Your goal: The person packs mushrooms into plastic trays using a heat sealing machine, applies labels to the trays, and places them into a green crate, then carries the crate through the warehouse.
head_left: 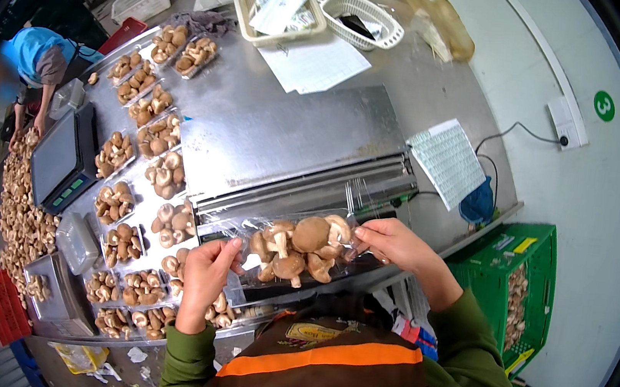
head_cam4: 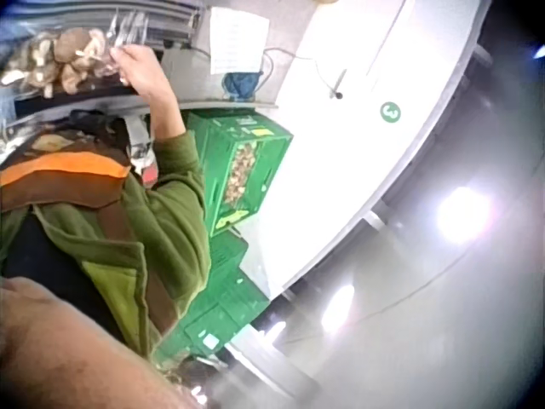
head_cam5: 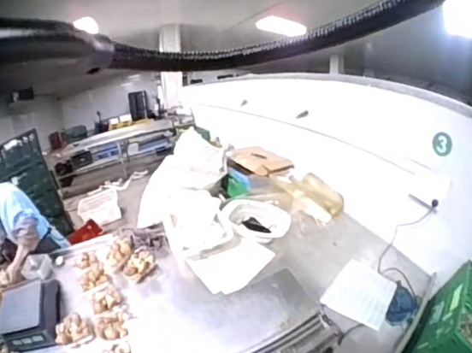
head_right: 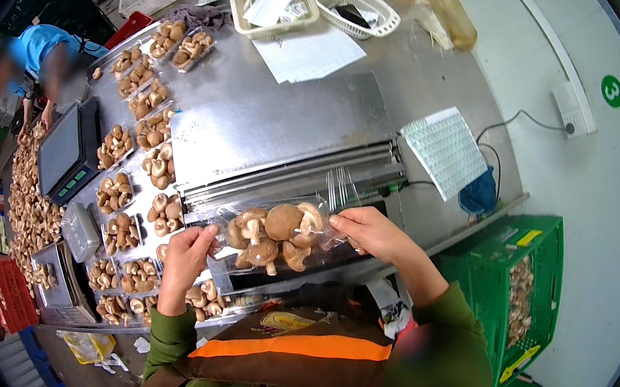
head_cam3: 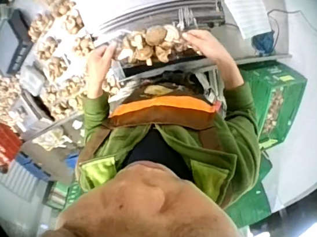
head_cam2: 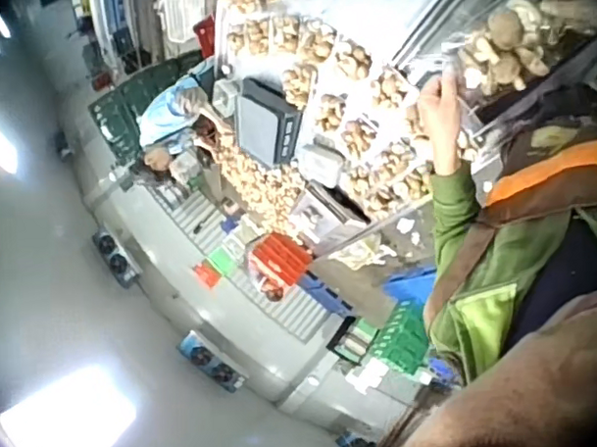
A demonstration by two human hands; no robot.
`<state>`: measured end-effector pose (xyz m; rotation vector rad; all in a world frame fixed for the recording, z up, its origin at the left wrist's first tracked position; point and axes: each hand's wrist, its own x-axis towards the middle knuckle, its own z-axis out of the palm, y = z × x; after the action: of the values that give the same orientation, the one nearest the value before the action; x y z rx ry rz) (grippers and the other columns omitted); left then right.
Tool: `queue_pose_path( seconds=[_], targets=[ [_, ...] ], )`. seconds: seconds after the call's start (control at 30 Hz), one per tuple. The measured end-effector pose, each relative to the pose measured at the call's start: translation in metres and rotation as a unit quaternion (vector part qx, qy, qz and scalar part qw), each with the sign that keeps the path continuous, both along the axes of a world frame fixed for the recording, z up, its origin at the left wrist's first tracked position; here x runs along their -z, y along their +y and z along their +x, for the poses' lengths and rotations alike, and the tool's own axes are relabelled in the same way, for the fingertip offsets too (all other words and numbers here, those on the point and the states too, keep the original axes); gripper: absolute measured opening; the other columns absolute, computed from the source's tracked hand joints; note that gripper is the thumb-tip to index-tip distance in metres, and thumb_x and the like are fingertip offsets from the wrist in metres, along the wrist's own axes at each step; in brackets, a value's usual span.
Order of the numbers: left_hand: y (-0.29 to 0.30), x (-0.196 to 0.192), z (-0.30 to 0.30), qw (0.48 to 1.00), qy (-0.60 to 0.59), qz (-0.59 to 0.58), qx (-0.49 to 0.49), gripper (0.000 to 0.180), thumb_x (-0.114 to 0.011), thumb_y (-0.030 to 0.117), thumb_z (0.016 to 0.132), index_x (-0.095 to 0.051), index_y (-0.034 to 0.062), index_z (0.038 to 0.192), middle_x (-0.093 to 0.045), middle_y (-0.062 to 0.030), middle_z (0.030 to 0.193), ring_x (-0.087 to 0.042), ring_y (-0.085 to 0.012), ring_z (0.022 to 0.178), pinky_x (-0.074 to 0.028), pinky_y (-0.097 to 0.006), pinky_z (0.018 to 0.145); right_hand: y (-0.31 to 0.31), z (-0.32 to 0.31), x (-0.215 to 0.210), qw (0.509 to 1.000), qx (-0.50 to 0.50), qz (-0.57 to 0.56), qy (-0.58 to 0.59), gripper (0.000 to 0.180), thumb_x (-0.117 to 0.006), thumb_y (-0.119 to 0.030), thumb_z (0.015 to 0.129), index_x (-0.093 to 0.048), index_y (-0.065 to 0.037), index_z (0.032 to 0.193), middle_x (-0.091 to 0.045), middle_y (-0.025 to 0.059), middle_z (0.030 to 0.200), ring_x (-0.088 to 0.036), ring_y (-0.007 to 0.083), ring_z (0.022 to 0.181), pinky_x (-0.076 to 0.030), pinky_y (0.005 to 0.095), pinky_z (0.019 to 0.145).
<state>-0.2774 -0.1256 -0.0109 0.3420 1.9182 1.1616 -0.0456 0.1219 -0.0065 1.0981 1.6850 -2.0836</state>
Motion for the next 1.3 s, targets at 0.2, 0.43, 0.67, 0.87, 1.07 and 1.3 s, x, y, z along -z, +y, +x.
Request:
queue_pose_path(
  seconds=[0.2,0.43,0.67,0.87,1.07,1.3],
  targets=[
    [-0.007,0.053,0.059,0.99,0.123,0.054,-0.036,0.042,-0.057,0.026,0.1,-0.05,-0.0006,0.067,-0.045,0.0016,0.058,-0.037,-0.0055,0.059,-0.032,-0.026,0.052,-0.052,0.046,0.067,0.926,0.21,0.313,0.008,0.032,-0.064,-0.025,0.095,-0.062,0.0,0.075,-0.055,-0.0018,0.06,-0.046,0.0056,0.057,-0.037,0.0254,0.052],
    [0.039,0.128,0.094,0.826,0.54,0.017,0.16,0.036,-0.067,0.017,0.09,-0.05,0.0052,0.06,-0.055,-0.012,0.061,-0.054,-0.0321,0.054,-0.043,-0.042,0.05,-0.061,0.159,0.165,0.759,0.363,0.526,-0.125,0.031,-0.065,-0.026,0.092,-0.058,-0.001,0.076,-0.057,0.0169,0.061,-0.056,0.0306,0.052,-0.044,0.0397,0.052],
    [0.095,0.145,0.158,0.93,-0.335,0.131,0.074,0.028,-0.06,0.024,0.095,-0.05,0.0073,0.075,-0.053,-0.0023,0.071,-0.051,-0.017,0.059,-0.041,-0.031,0.053,-0.133,0.126,0.217,0.887,0.401,0.129,0.189,0.039,-0.053,-0.031,0.097,-0.054,0.001,0.119,-0.061,0.0165,0.112,-0.06,0.0239,0.102,-0.047,0.0356,0.087],
    [0.125,0.023,0.276,0.706,-0.569,0.265,0.329,0.049,-0.047,0.044,0.1,-0.045,0.0028,0.128,-0.051,-0.0143,0.106,-0.056,-0.0194,0.081,-0.045,-0.033,0.075,-0.076,0.272,0.069,0.95,0.017,0.219,0.222,0.032,-0.059,-0.023,0.093,-0.062,0.001,0.114,-0.063,0.0162,0.112,-0.06,0.0259,0.107,-0.045,0.0381,0.093],
    [0.198,-0.016,0.354,0.63,-0.611,-0.144,0.457,0.058,-0.034,0.043,0.103,-0.031,0.0061,0.148,-0.038,-0.0157,0.147,-0.051,-0.0324,0.121,-0.039,-0.048,0.109,-0.047,0.354,-0.109,0.881,0.13,0.426,0.159,0.069,-0.078,-0.043,0.076,-0.054,-0.003,0.127,-0.06,0.0184,0.119,-0.061,0.0336,0.108,-0.05,0.0394,0.088],
    [0.259,-0.029,0.473,0.772,-0.531,0.005,0.349,0.041,-0.047,0.038,0.101,-0.056,0.0049,0.123,-0.059,-0.0134,0.123,-0.054,-0.0275,0.118,-0.039,-0.039,0.105,0.038,0.539,-0.045,0.75,0.577,0.323,0.015,0.059,-0.077,-0.034,0.079,-0.056,0.0,0.122,-0.065,0.0113,0.109,-0.06,0.0159,0.1,-0.051,0.0314,0.083]
  ],
)
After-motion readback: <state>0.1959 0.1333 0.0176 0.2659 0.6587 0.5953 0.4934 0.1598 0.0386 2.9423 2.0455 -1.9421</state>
